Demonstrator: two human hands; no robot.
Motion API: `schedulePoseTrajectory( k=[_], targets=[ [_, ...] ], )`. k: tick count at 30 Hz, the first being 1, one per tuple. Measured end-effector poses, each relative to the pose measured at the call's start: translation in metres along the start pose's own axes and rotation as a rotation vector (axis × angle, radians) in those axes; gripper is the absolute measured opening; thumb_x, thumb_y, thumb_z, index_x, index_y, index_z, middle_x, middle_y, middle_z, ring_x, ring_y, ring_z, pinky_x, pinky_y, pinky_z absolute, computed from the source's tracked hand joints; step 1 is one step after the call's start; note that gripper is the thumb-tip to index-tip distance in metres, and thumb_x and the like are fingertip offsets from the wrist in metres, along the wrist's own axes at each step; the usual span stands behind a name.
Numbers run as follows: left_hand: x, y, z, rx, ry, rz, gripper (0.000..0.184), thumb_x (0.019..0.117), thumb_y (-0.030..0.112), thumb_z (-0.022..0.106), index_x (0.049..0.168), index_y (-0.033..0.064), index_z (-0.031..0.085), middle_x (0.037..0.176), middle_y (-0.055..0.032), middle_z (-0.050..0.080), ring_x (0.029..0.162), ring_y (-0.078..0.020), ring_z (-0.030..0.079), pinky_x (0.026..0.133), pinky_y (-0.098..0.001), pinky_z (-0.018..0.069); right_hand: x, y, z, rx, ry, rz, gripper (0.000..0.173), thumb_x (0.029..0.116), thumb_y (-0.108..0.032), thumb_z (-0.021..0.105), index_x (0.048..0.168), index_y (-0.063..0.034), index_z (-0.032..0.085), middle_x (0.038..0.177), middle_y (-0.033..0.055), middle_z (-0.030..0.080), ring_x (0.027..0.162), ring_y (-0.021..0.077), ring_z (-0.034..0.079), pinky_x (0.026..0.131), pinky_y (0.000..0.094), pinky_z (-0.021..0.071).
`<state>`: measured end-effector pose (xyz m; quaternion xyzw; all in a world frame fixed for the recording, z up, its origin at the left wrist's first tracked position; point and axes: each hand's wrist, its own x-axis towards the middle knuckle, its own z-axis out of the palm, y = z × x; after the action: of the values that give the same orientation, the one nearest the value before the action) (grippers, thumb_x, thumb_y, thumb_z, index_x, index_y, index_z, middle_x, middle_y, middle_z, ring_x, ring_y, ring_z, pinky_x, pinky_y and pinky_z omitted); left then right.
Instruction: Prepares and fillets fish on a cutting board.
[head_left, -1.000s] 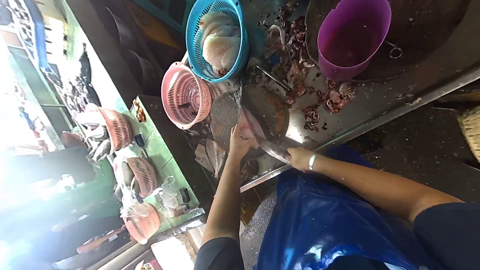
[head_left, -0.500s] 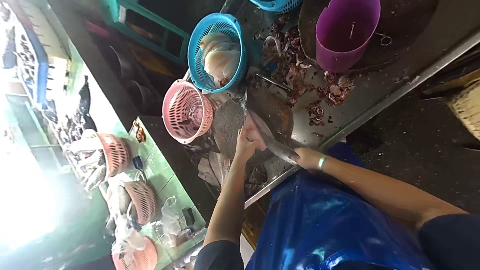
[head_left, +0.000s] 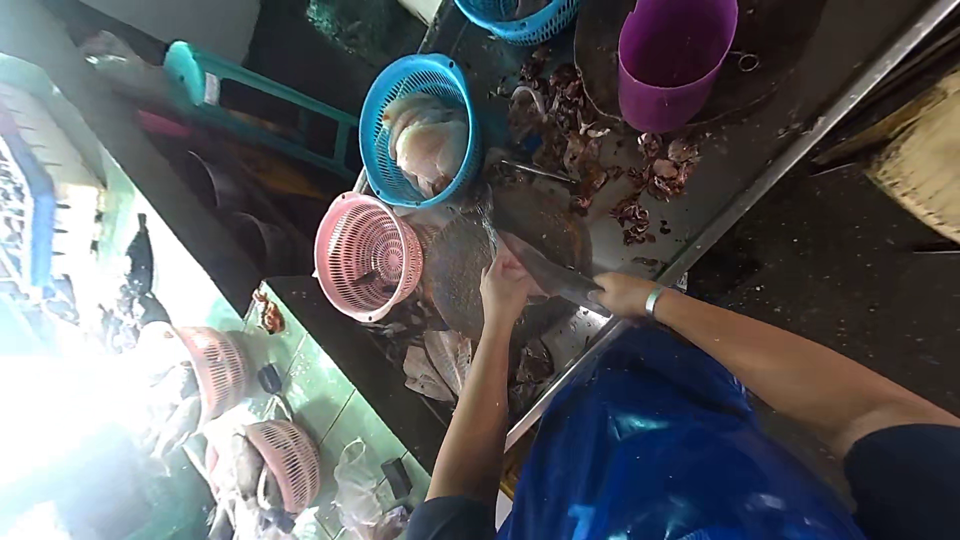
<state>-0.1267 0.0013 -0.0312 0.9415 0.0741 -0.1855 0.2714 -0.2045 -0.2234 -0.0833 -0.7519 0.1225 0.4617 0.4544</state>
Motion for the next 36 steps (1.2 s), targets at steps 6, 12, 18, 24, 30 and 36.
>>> schedulePoseTrajectory(
  k=[6, 12, 18, 24, 30, 36],
  targets=[
    [0.0, -0.006, 0.006, -0.041, 0.045, -0.005, 0.037, 0.0784, 0.019, 0.082, 0.113, 0.0147, 0.07, 0.13, -0.0141, 0.061, 0.123, -0.0308, 0.058, 0.098, -0.0528, 0.0508, 0.037, -0.062, -0.024, -0.084, -0.068, -0.056, 0.042, 0.1107, -0.042, 0.044, 0.128, -0.0054, 0.056, 0.088, 0.0193, 0.063, 0.062, 0.028, 0.064, 0.056, 0.0448, 0.0559],
    [0.006, -0.01, 0.004, -0.067, 0.042, -0.013, 0.038, 0.0799, 0.016, 0.082, 0.115, 0.0135, 0.069, 0.132, -0.012, 0.061, 0.124, -0.0269, 0.058, 0.101, -0.0488, 0.0515, 0.069, -0.102, -0.043, -0.127, -0.11, -0.055, 0.039, 0.1109, -0.041, 0.045, 0.123, -0.0051, 0.056, 0.081, 0.0144, 0.058, 0.058, 0.023, 0.059, 0.053, 0.0383, 0.0524],
    [0.002, -0.021, 0.009, -0.128, 0.044, 0.011, 0.036, 0.0769, 0.015, 0.082, 0.11, 0.0144, 0.069, 0.132, -0.0094, 0.06, 0.12, -0.022, 0.06, 0.093, -0.044, 0.0563, 0.041, -0.063, -0.056, -0.238, -0.211, -0.078, 0.038, 0.1105, -0.039, 0.046, 0.114, -0.0028, 0.057, 0.075, 0.0148, 0.059, 0.054, 0.0234, 0.06, 0.051, 0.0397, 0.0539],
    [0.002, -0.027, 0.01, -0.141, 0.027, 0.039, 0.04, 0.0756, 0.015, 0.082, 0.112, 0.0105, 0.066, 0.133, -0.0112, 0.059, 0.12, -0.0222, 0.06, 0.094, -0.0435, 0.0563, 0.006, -0.042, -0.066, -0.326, -0.286, -0.063, 0.037, 0.1105, -0.038, 0.046, 0.119, -0.0037, 0.058, 0.091, 0.0173, 0.066, 0.069, 0.028, 0.068, 0.06, 0.0454, 0.0577],
    [-0.003, -0.022, 0.01, -0.132, -0.004, 0.051, 0.037, 0.081, 0.01, 0.074, 0.117, 0.0143, 0.066, 0.142, -0.0141, 0.051, 0.126, -0.0251, 0.056, 0.093, -0.0444, 0.0563, -0.02, -0.002, -0.051, -0.362, -0.235, -0.041, 0.027, 0.1065, -0.034, 0.054, 0.109, -0.0087, 0.065, 0.076, 0.0146, 0.066, 0.059, 0.0268, 0.066, 0.051, 0.0439, 0.0545],
    [-0.003, 0.037, 0.01, 0.342, -0.087, -0.14, 0.029, 0.0969, 0.033, 0.065, 0.121, 0.0189, 0.07, 0.146, -0.0254, 0.047, 0.113, -0.0393, 0.064, 0.087, -0.056, 0.0579, -0.056, 0.024, -0.079, -0.275, -0.281, 0.018, 0.035, 0.1106, -0.038, 0.046, 0.113, -0.0077, 0.062, 0.073, 0.0139, 0.061, 0.055, 0.0241, 0.062, 0.053, 0.0411, 0.055]
  ],
)
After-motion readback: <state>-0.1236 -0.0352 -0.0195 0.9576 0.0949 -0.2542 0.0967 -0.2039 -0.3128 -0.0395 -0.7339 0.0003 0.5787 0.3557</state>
